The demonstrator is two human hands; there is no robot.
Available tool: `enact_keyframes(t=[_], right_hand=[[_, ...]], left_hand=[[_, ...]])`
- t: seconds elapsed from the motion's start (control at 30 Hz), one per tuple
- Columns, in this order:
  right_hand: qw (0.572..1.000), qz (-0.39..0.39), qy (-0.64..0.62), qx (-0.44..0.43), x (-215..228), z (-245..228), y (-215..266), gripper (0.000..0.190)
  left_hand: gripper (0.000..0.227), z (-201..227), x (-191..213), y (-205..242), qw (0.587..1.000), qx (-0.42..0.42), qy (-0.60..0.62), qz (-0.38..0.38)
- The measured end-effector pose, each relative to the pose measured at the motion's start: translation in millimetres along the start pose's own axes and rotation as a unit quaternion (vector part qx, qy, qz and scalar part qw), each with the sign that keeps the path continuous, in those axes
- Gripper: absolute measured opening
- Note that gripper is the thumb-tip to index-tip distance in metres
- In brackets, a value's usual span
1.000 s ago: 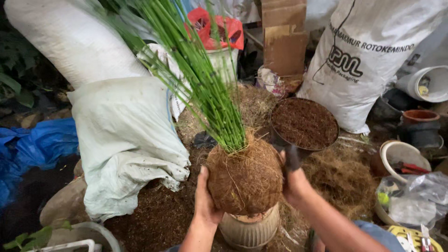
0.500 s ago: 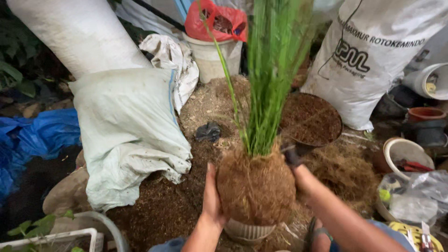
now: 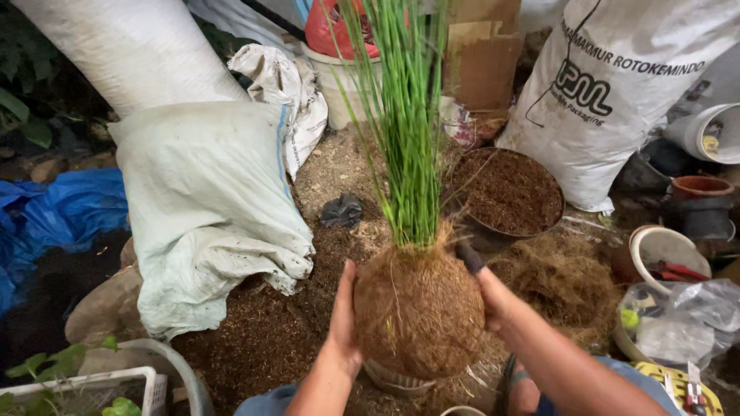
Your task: The person holds a plant with a root ball and wraps it with coconut coir fiber. They repeatedly press and smooth the coir around the root ball to secure it.
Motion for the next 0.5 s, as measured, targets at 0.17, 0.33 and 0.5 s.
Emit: enact_keyframes(t=[0.17,0.33,0.5], right_hand=[[0.973,-0.162,-0.161,0.039,-23.4,-7.8,6.2,0.089],[0.962,-0.169,-0.188,0.103,-32.5,21.2,0.8,0.058],[0.958,-0.102,-0.247,0.109,-17.7,27.7,-14.6,0.052]], left_hand=[[0.095,0.8,-0.5,3.5,0.996,0.036,-0.01,0.084],[0.094,0.7,-8.7,0.5,0.994,-0.023,0.102,0.016],[0.086,21.6,-3.3,-9.2,0.979,-0.203,0.03,0.018]])
Point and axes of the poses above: each hand's wrist, its own y-axis away from the middle knuckle, its own x-axis out of the back of the hand, z = x × y, the point moved 4 cm from there along -y, towards the middle knuckle, and after that the axes turned 2 degrees about -z, right-handed, at the moved point
